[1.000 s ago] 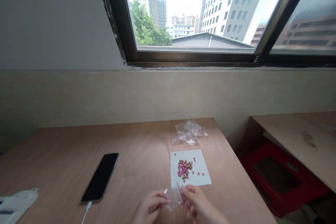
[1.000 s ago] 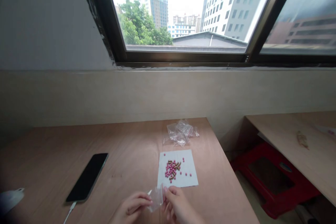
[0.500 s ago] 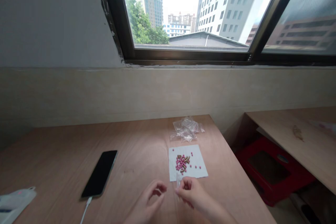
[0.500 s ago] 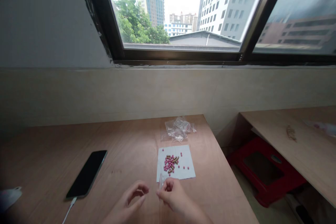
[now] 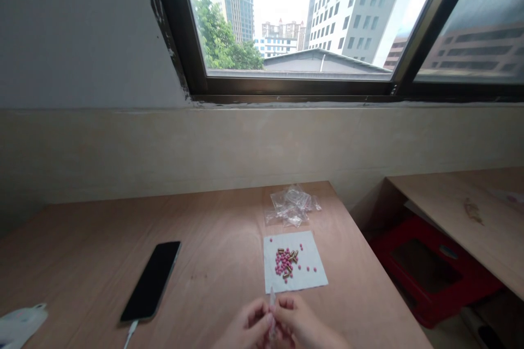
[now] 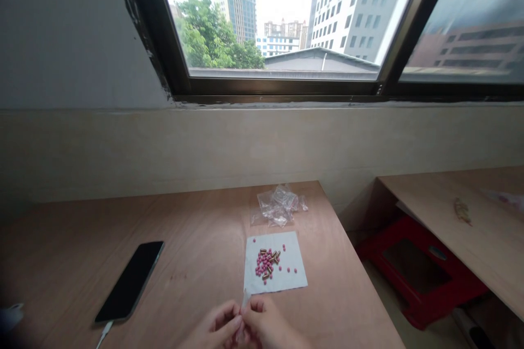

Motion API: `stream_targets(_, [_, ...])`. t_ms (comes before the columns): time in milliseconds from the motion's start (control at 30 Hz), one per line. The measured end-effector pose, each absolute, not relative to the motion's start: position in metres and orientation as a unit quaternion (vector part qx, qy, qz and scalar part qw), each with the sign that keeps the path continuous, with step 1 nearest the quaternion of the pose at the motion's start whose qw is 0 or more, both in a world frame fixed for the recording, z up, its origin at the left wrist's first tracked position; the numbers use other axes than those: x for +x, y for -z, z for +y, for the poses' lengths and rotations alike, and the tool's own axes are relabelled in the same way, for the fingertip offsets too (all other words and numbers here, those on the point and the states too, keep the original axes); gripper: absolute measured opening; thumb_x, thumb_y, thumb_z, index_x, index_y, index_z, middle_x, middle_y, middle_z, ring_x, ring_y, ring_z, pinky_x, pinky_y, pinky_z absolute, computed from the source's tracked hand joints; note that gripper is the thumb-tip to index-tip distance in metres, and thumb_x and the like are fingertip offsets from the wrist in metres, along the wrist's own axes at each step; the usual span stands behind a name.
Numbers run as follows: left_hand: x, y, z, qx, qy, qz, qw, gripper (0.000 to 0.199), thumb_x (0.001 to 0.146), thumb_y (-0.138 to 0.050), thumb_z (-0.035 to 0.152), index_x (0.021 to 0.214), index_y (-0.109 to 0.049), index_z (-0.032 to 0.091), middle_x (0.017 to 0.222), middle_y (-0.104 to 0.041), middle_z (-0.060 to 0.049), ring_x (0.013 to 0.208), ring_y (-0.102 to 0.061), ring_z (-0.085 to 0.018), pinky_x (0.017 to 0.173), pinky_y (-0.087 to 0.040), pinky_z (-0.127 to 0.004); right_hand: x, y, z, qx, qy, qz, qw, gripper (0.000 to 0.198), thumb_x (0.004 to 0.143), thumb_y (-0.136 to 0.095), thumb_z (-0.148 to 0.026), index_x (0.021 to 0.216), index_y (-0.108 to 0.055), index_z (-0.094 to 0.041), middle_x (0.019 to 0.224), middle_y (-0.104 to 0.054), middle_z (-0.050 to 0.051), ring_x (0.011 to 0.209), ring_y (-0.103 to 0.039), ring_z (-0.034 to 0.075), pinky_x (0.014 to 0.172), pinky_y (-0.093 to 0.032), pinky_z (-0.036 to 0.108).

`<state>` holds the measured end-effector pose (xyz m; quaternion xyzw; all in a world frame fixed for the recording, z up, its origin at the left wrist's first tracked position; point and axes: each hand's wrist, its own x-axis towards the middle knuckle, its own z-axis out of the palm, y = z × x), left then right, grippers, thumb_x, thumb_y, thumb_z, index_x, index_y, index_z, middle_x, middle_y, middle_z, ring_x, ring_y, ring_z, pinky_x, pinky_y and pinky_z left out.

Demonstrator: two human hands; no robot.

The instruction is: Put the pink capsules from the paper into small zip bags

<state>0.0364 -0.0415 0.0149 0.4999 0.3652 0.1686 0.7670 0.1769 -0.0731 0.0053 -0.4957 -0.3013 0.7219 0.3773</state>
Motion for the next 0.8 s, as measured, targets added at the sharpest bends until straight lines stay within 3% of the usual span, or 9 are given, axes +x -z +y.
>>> stream_targets(167, [0.036,-0.006,-0.039,0.503,-0.173,0.445,0.721,0.041,0.067,-0.052,0.055,0.061,-0.041,0.017,0.039,-0.048,0.006,0.029,-0.041,-0.005,0.029,-0.029,-0.014,0.177,-0.005,-0.071,-0.531,-0.667,-0.348,0.39,0.032,0.065,-0.058,-0.038,0.05,-0.044,-0.015,0.044,-0.041,-0.005,0.042,-0.033,0.004,0.044,-0.023,0.019])
stream_targets(333, [0.03,-0.003,-0.033,0.554,-0.164,0.503,0.643,0.038,0.067,-0.05,0.053,0.058,-0.035,0.019,0.033,-0.037,0.01,0.027,-0.037,-0.006,0.028,-0.029,-0.015,0.176,0.006,-0.067,-0.58,-0.603,-0.389,0.387,0.025,0.062,-0.055,-0.02,0.044,-0.038,-0.016,0.043,-0.035,-0.006,0.045,-0.03,0.005,0.046,-0.022,0.019])
stream_targets(433, [0.029,-0.014,-0.033,0.578,-0.114,0.493,0.64,0.029,0.07,-0.049,0.044,0.063,-0.037,0.019,0.043,-0.039,0.009,0.032,-0.039,-0.006,0.027,-0.029,-0.014,0.17,0.004,-0.068,-0.598,-0.582,-0.41,0.369,0.013,0.061,-0.051,-0.016,0.049,-0.045,-0.015,0.049,-0.041,-0.005,0.05,-0.035,0.007,0.049,-0.025,0.02])
stream_targets(533, [0.032,-0.024,-0.034,0.59,-0.102,0.489,0.634,0.021,0.069,-0.052,0.034,0.081,-0.042,0.02,0.064,-0.047,0.005,0.04,-0.042,-0.006,0.026,-0.029,-0.012,0.164,-0.005,-0.07,-0.604,-0.579,-0.438,0.33,0.009,0.064,-0.048,-0.017,0.057,-0.052,-0.014,0.054,-0.047,-0.003,0.055,-0.039,0.009,0.052,-0.029,0.02])
stream_targets(733, [0.031,-0.015,-0.028,0.577,-0.142,0.52,0.613,0.04,0.072,-0.045,0.026,0.111,-0.037,0.022,0.065,-0.045,0.006,0.03,-0.027,-0.001,0.024,-0.025,-0.012,0.17,-0.006,-0.069,-0.624,-0.549,-0.472,0.294,0.011,0.066,-0.049,-0.018,0.056,-0.051,-0.014,0.053,-0.043,-0.003,0.054,-0.038,0.009,0.052,-0.028,0.021])
stream_targets(800, [0.028,-0.013,-0.027,0.577,-0.167,0.521,0.606,0.044,0.07,-0.045,0.023,0.113,-0.038,0.022,0.078,-0.051,0.002,0.032,-0.03,-0.001,0.024,-0.026,-0.012,0.173,-0.004,-0.069,-0.653,-0.529,-0.461,0.284,0.008,0.066,-0.049,-0.017,0.06,-0.052,-0.013,0.056,-0.044,-0.003,0.056,-0.04,0.01,0.053,-0.029,0.021])
